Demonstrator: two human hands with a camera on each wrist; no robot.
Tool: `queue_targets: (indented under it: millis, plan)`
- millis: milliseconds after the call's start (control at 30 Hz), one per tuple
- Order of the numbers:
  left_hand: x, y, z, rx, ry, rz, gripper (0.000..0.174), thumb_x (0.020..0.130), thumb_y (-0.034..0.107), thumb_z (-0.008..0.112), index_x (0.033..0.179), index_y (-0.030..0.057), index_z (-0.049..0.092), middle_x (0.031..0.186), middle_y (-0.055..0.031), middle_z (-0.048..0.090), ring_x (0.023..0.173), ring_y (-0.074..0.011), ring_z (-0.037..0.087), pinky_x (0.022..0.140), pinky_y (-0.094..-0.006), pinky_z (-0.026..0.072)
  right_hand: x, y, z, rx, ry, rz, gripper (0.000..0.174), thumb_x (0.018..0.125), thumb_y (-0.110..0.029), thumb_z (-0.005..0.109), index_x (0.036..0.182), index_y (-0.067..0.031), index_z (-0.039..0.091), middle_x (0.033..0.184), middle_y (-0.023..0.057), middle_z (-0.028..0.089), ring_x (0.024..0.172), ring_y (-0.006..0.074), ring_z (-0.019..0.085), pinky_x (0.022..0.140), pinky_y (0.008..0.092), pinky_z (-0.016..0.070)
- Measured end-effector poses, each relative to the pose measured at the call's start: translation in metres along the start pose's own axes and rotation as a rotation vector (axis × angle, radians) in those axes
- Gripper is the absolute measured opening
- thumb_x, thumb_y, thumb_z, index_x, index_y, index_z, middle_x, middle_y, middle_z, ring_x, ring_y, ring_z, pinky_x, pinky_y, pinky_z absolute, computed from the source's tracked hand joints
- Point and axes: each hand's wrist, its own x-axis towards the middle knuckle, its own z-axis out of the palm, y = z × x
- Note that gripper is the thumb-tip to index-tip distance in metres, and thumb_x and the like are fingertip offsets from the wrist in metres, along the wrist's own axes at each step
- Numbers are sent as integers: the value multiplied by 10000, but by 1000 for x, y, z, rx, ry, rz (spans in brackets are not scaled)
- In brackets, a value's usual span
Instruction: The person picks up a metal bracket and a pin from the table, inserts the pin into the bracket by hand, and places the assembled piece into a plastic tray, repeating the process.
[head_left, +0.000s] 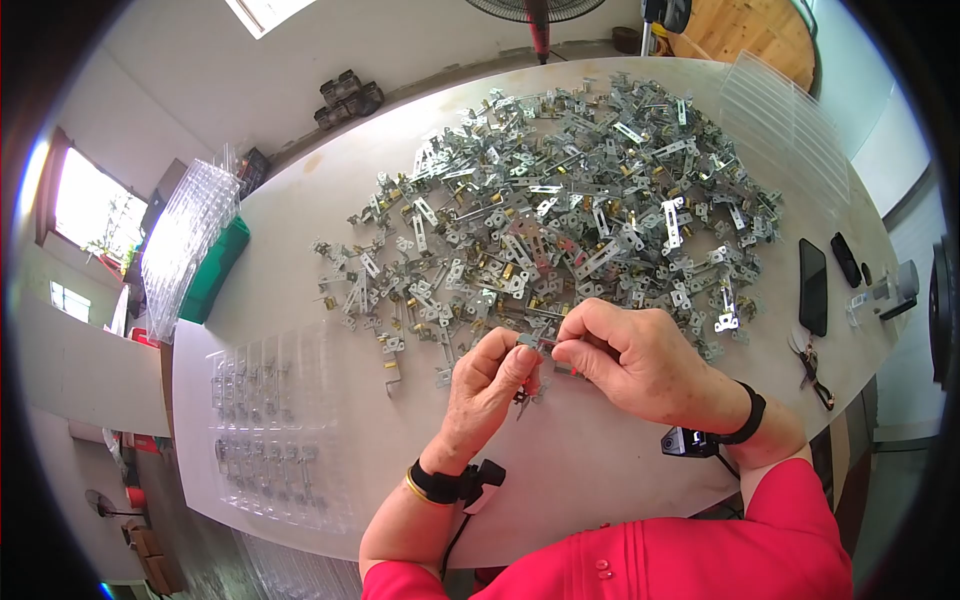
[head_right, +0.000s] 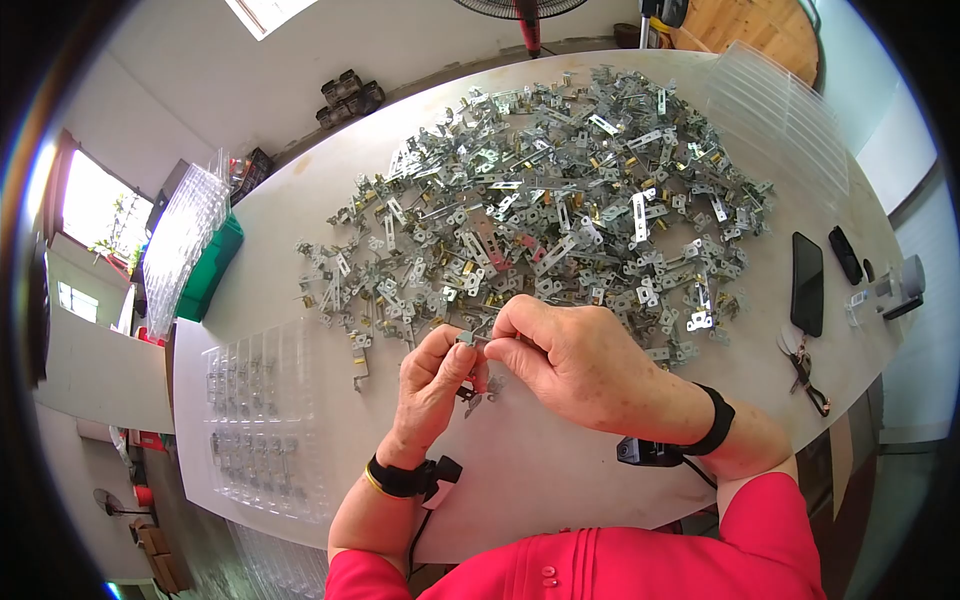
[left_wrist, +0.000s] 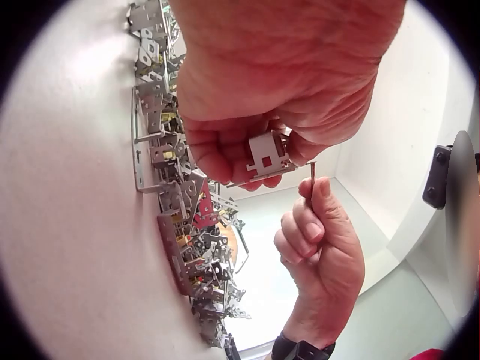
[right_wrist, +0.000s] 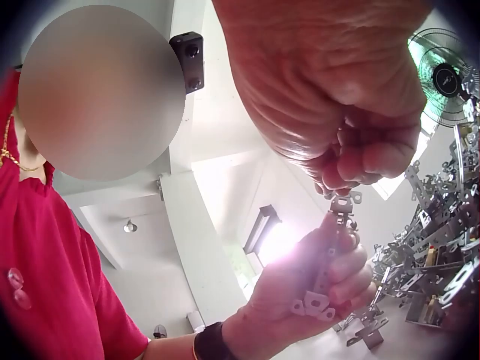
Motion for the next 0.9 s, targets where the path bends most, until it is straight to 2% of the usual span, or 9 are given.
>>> queue_targets:
  millis: [267,333,500,600,667,733,800,867,900]
  plan:
    - [-3,-2,3,175,-15,6,254,1061,258,633,985,18,602,754,6,588,709,-65,542,630,-243,455,0,-2,-2,79,-90,95,210,1003,-174,667,1121,-29,571,731,158,665,642,315,684,587,404,494]
    - [-2,-1,5,219,-11,47,253,1046,240,658,947,20,584,760,5,586,707,-70,530,624,-251,455,2,-5,-4,89,-127,123,216,1005,-183,665,1126,-28,574,728,157,664,644,315,683,589,406,494]
    - [-1,-7,5,381,-36,149,207,1046,209,656,980,16,619,783,10,625,707,-63,555,634,-240,469,1,-6,-3,54,-169,153,193,1002,-193,665,1093,-34,604,727,162,667,637,316,678,583,407,490]
    - [0,-9,5,451,-32,191,187,1037,188,664,975,16,624,773,-3,637,678,-76,563,613,-248,470,-1,-1,-1,11,-111,121,141,996,-187,666,1036,-55,636,779,154,656,691,310,666,611,397,487]
    - [0,-7,7,471,-30,210,180,1033,180,668,972,16,625,771,-10,643,664,-82,566,601,-252,469,-2,5,0,-129,-25,-57,84,982,-153,674,998,-74,651,826,118,612,739,273,629,656,378,488]
    - [1,0,10,524,-59,304,165,1026,163,675,976,14,626,772,-6,642,658,-83,565,592,-265,469,-1,4,2,-66,-6,-63,70,977,-137,680,998,-77,649,837,100,578,757,252,602,677,369,486]
    - [-1,-1,11,467,-72,218,177,1021,175,681,974,15,622,759,-26,615,658,-106,547,600,-274,457,1,4,3,-2,14,-69,60,972,-121,685,997,-81,647,849,83,544,775,232,576,698,360,483]
    - [-3,0,10,409,-86,133,190,1017,188,687,971,17,618,746,-46,589,659,-129,529,609,-283,445,4,6,3,-4,166,-151,59,980,-105,681,996,-71,636,791,58,564,687,179,560,631,338,472]
    - [-4,1,9,182,-61,8,210,1042,217,651,982,18,623,762,-33,605,680,-126,548,633,-277,454,4,5,2,-4,166,-151,59,980,-105,681,996,-71,636,791,58,564,687,179,560,631,338,472]
